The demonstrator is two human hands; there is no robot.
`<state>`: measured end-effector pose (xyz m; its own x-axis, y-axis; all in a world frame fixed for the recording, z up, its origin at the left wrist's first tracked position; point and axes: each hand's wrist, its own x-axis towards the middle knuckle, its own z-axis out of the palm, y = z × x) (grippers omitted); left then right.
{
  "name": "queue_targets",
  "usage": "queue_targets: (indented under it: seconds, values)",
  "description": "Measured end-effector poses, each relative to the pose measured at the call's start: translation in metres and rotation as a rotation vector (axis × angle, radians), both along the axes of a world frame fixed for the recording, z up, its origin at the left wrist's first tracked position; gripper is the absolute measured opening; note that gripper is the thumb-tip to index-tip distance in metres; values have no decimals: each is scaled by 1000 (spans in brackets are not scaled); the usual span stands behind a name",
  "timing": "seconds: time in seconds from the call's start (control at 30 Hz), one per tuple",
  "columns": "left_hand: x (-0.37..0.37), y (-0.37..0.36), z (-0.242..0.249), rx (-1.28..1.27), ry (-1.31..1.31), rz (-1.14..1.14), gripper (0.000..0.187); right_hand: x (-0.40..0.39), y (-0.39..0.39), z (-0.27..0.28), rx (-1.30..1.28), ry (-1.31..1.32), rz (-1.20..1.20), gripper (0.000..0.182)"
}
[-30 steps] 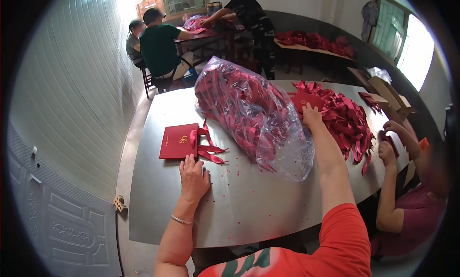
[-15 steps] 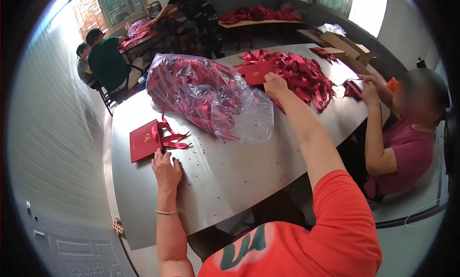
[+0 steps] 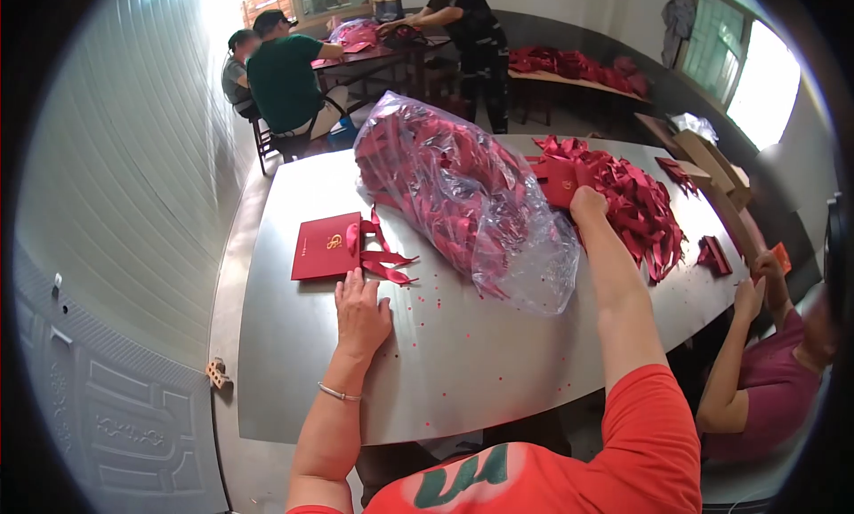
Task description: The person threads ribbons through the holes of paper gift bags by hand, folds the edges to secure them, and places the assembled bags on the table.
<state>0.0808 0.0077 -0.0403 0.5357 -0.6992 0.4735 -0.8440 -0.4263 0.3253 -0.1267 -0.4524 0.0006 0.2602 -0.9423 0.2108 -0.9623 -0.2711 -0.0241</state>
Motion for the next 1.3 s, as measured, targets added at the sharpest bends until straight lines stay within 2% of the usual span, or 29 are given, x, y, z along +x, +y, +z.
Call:
queue_targets:
  seconds: [0.03, 0.07, 0.13, 0.17, 0.2, 0.27, 0.33, 0.4, 0.43, 0.47, 0.53, 0.6, 0.63, 0.67, 0.73, 0.8, 0.93, 0.97, 1.0, 1.1, 1.13, 1.2, 1.23, 1.3]
  values:
    - [-1, 1, 1, -7, 2, -14, 32, -4, 5, 5, -5, 93, 127, 29]
    - [-2, 1, 1, -11, 4, -8, 32, -7, 5, 11, -9, 94, 132, 29]
    - [-4, 1, 6, -74, -9, -44, 31, -14, 12, 25, -145, -57, 106, 27]
    - [-6, 0, 8, -131, -45, -57, 28, -19, 17, 30, -236, -126, 124, 20]
    - [-9, 1, 12, -134, -44, -57, 28, -26, 38, 45, -239, -125, 123, 20]
    - [-17, -2, 21, -290, 47, -248, 25, -38, 100, 73, -360, -229, 278, 13]
    - [-34, -2, 29, -312, 147, -334, 23, -50, 149, 72, -501, -247, 415, 8]
    - [-51, 0, 29, -239, 704, -531, 30, -53, 218, 68, -541, -105, 483, 8]
    - [-56, 0, 25, -274, 823, -705, 46, -53, 254, 62, -529, -152, 569, 20]
    - [-62, -1, 15, -317, 1134, -819, 57, -51, 284, 48, -543, -133, 636, 29]
    - [-82, 1, 23, -475, 1394, -980, 60, -45, 337, 26, -309, -168, 793, 42]
    - [-77, 7, 21, -281, 1486, -883, 71, -41, 377, 12, -149, -302, 916, 43]
    - [-74, 2, 15, -283, 1483, -864, 69, -37, 384, 13, -86, -350, 888, 46]
    - [-73, 12, 30, -265, 1652, -887, 68, -34, 386, 16, -26, -399, 864, 49]
    - [-79, 16, 44, -474, 1671, -1020, 69, -30, 388, 19, -14, -357, 801, 53]
    - [-75, 16, 47, -470, 1638, -1009, 72, -31, 391, 19, 0, -319, 775, 56]
    - [-69, 17, 50, -502, 1728, -1030, 65, -39, 392, 27, -15, -320, 783, 58]
    - [-64, 16, 46, -565, 1728, -960, 55, -42, 390, 30, -18, -297, 766, 57]
    - [-57, 15, 46, -510, 1624, -873, 48, -45, 387, 28, -11, -295, 762, 57]
    - [-61, 9, 36, -541, 940, -550, 30, -48, 386, 16, -123, -319, 816, 55]
    - [-54, 12, 36, -404, 505, -486, 22, -48, 390, 12, -111, -281, 812, 52]
    - [-57, 22, 43, -131, 283, -324, 14, -45, 397, 8, -84, -254, 839, 48]
    - [-59, 25, 47, 26, 196, -245, 20, -45, 401, 10, -87, -238, 830, 44]
    - [-51, 25, 44, 109, 261, -306, 25, -45, 405, 13, -83, -214, 829, 38]
